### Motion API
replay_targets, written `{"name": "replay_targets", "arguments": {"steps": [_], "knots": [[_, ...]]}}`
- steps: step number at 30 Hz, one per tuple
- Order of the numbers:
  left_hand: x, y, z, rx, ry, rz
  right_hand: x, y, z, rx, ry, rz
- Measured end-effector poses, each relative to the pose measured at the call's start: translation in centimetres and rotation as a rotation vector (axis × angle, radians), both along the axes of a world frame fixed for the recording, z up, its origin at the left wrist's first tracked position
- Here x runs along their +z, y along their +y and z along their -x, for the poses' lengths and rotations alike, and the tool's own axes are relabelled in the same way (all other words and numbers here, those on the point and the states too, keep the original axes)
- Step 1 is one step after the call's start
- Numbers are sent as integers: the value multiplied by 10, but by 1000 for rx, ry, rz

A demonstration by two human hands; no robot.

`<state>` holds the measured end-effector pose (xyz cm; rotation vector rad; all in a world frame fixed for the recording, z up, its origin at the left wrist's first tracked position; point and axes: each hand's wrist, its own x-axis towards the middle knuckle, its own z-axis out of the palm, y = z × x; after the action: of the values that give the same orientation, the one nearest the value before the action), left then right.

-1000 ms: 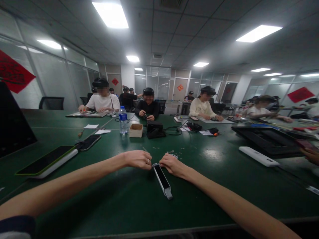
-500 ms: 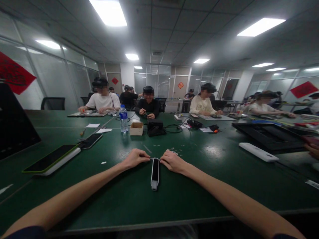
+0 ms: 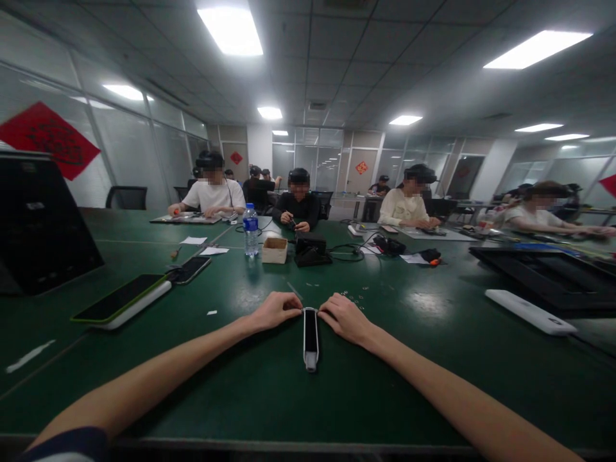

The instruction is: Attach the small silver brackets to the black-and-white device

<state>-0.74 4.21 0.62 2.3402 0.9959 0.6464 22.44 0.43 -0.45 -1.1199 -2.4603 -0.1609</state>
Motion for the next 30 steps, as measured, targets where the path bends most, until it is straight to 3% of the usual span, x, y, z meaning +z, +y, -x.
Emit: {"name": "replay_targets", "arguments": {"steps": [15,20,25,30], "knots": [[-11,16,6,8,111,-165,8,-4,0,-68,-51,28],[-12,23,24,36,292,-360,5,-4,0,-53,-48,12],[-10,45,59,240,510,-480,0,-1,-2,-33,-23,15],[-7,76,115,679,628,-331,-1,-1,-2,-23,-24,31]]}}
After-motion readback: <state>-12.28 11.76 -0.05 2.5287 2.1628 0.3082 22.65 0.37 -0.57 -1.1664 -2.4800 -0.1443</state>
